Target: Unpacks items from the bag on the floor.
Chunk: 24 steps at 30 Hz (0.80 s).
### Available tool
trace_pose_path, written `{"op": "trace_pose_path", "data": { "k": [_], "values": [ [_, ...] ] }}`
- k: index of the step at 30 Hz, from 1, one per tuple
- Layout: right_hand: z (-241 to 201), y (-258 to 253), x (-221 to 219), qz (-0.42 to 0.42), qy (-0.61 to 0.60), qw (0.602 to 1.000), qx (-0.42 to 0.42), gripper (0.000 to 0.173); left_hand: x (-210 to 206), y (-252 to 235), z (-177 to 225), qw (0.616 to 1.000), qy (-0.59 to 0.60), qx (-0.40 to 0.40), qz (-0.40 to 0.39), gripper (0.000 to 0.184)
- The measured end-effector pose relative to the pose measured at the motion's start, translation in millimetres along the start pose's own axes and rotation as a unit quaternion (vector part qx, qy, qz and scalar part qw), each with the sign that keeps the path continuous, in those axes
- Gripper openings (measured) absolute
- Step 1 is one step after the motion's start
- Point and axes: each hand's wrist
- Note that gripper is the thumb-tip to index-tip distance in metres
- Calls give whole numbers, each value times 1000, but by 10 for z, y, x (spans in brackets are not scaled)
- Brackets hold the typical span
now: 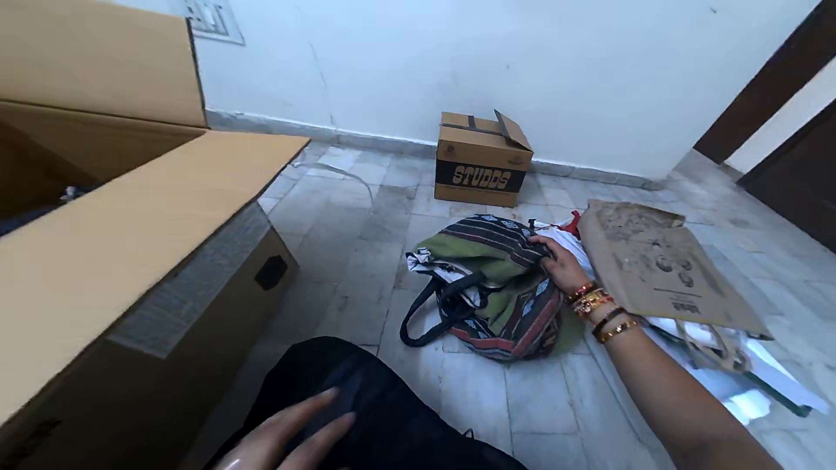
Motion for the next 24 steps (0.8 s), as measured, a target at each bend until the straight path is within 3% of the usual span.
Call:
{"op": "trace_pose_path", "data": {
  "k": [2,5,8,10,11,13,15,19,21,24],
  "values": [
    [-234,-30,-127,7,-95,995,-12,50,-359,-387,-91,997,14,10,-76,46],
    [-558,-40,-278,5,-201,979,-38,51,-827,-914,-131,989,30,87,-116,72],
    [-625,-91,-394,-6,-297,953,-58,51,-966,-1376,-111,954,102,217,-182,95],
    [-541,-135,-453,-10,-338,938,-76,52,-1021,-1548,-105,929,162,263,-205,98],
    [-481,-152,-478,-12,-344,935,-85,52,-1041,-1583,-91,924,172,270,-210,91],
    [-328,-179,-542,-5,-327,940,-100,51,-1044,-1580,-47,924,170,267,-214,61],
    [-196,-172,-586,-19,-245,964,-99,49,-1013,-1531,3,925,194,252,-205,41],
    [-125,-207,-728,-29,-84,990,-106,44,-832,-1507,80,915,309,223,-132,35],
    [-168,-149,-788,7,13,999,-50,49,-617,-1589,155,888,397,219,-71,27],
    [-452,120,-832,20,37,986,158,48,-159,-1783,300,830,514,216,5,26]
  ]
}}
Point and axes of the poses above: each hand's wrist, its own y-axis away from the middle knuckle, its own x-axis out of the back of the hand, z = x × y, and after that the axes turned 15 degrees about -y, right-handed
